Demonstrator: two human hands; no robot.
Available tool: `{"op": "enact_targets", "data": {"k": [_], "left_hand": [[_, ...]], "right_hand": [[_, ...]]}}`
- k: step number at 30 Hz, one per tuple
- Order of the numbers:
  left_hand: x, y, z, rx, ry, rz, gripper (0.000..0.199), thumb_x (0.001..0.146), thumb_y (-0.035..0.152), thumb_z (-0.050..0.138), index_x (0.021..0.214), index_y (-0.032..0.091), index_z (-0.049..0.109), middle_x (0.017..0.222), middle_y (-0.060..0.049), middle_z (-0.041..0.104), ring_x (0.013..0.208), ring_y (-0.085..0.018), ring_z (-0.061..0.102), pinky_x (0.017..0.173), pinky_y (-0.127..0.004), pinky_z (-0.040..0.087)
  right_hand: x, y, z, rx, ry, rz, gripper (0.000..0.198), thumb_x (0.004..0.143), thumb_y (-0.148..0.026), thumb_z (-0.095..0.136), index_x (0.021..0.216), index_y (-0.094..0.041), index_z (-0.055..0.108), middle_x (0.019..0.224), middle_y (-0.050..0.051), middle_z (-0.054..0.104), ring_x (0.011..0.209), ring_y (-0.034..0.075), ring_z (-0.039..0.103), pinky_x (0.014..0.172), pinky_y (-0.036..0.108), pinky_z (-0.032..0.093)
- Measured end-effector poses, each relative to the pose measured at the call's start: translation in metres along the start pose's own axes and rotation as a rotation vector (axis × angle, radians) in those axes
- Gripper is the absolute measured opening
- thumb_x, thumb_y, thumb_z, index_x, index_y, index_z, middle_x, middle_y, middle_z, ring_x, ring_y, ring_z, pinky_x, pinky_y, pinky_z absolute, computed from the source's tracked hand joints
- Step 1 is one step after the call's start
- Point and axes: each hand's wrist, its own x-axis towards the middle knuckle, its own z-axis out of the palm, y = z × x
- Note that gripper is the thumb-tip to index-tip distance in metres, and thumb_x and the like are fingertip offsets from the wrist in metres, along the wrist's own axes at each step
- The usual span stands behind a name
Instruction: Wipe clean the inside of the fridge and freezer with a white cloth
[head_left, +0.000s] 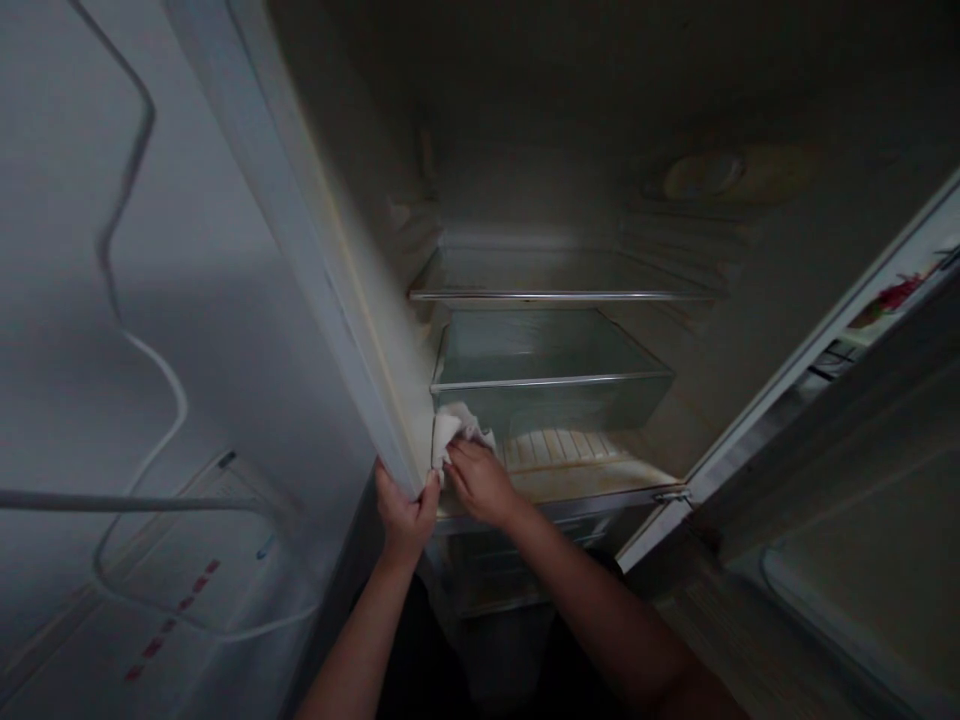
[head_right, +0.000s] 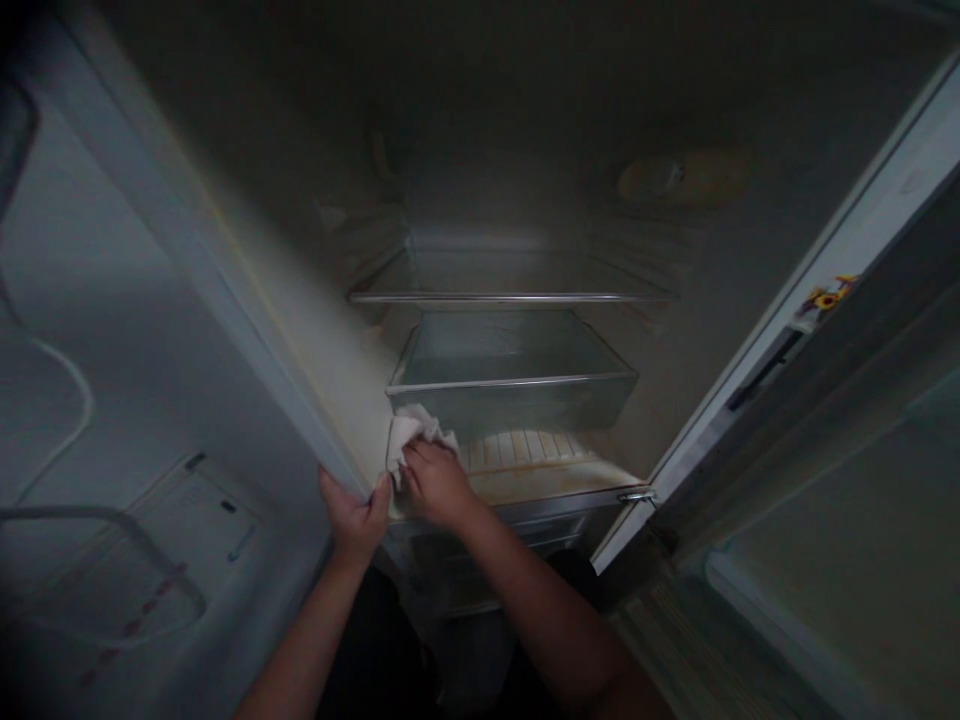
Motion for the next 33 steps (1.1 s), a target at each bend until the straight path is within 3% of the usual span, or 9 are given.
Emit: {"op": "enact_targets", "data": {"k": [2,5,12,16,19,23,27,30,33], "left_hand": [[0.000,0.002,0.000,0.011,0.009,-0.008,0.089,0.085,0.050,0.071,0.150,0.008,0.029,0.133,-0.026,0.055,0.128,-0.034,0.059,0.108,-0.049,0.049],[0.001,0.005,0.000,-0.014,0.009,-0.009,0.087,0.084,0.048,0.071,0.150,0.008,0.030,0.135,-0.026,0.055,0.127,-0.033,0.059,0.110,-0.047,0.048],[0.001,0.005,0.000,-0.008,0.037,0.025,0.088,0.083,0.042,0.074,0.152,0.009,0.030,0.134,-0.023,0.056,0.126,-0.032,0.059,0.111,-0.047,0.046],[0.001,0.005,0.000,-0.035,0.019,-0.009,0.088,0.083,0.044,0.073,0.152,0.010,0.030,0.136,-0.023,0.056,0.125,-0.031,0.061,0.111,-0.045,0.047],[0.000,0.006,-0.001,0.002,0.043,-0.026,0.088,0.083,0.048,0.073,0.151,0.010,0.032,0.141,-0.024,0.052,0.131,-0.031,0.057,0.112,-0.043,0.046],[0.000,0.004,0.000,0.014,0.050,-0.037,0.089,0.082,0.053,0.073,0.149,0.010,0.034,0.141,-0.024,0.054,0.131,-0.032,0.057,0.111,-0.042,0.047],[-0.002,0.000,0.001,0.020,0.040,-0.044,0.088,0.083,0.052,0.072,0.150,0.011,0.033,0.137,-0.022,0.057,0.127,-0.031,0.060,0.109,-0.042,0.049],[-0.003,-0.004,0.001,0.021,0.029,-0.028,0.087,0.084,0.051,0.071,0.151,0.010,0.032,0.135,-0.022,0.057,0.125,-0.032,0.061,0.107,-0.044,0.050],[-0.002,-0.006,0.000,0.046,0.022,0.002,0.088,0.085,0.049,0.071,0.151,0.009,0.030,0.135,-0.024,0.055,0.125,-0.033,0.060,0.106,-0.045,0.051]], "right_hand": [[-0.011,0.002,0.004,0.004,-0.108,0.028,0.030,0.104,-0.030,0.050,0.117,-0.011,0.069,0.123,0.015,0.066,0.120,0.023,0.059,0.107,0.035,0.044],[-0.031,0.015,-0.011,-0.064,-0.137,0.113,0.029,0.099,-0.039,0.060,0.116,-0.019,0.071,0.122,0.011,0.066,0.118,0.026,0.059,0.107,0.039,0.044],[-0.133,0.112,-0.092,-0.359,0.074,0.649,0.028,0.097,-0.038,0.061,0.111,-0.018,0.073,0.127,0.014,0.063,0.118,0.025,0.058,0.108,0.034,0.044],[-0.182,0.145,-0.112,-0.482,0.158,0.913,0.036,0.097,-0.030,0.054,0.122,-0.008,0.069,0.118,0.020,0.064,0.108,0.031,0.062,0.100,0.040,0.049],[-0.195,0.147,-0.100,-0.497,0.162,0.805,0.050,0.096,-0.021,0.048,0.143,-0.008,0.058,0.136,0.023,0.057,0.121,0.033,0.059,0.106,0.044,0.046],[-0.180,0.121,-0.067,-0.468,0.133,0.596,0.047,0.100,-0.029,0.049,0.144,-0.016,0.061,0.158,0.019,0.039,0.147,0.039,0.036,0.119,0.053,0.032],[-0.134,0.059,-0.032,-0.329,0.058,0.463,0.048,0.102,-0.039,0.052,0.149,-0.025,0.057,0.164,0.013,0.032,0.151,0.039,0.028,0.121,0.056,0.028],[-0.090,0.007,-0.006,-0.199,-0.037,0.307,0.052,0.104,-0.042,0.050,0.152,-0.025,0.051,0.164,0.014,0.032,0.150,0.041,0.030,0.120,0.059,0.029],[-0.052,-0.021,0.013,-0.104,-0.083,0.157,0.053,0.105,-0.041,0.046,0.153,-0.018,0.049,0.160,0.013,0.038,0.148,0.038,0.033,0.120,0.056,0.032]]}}
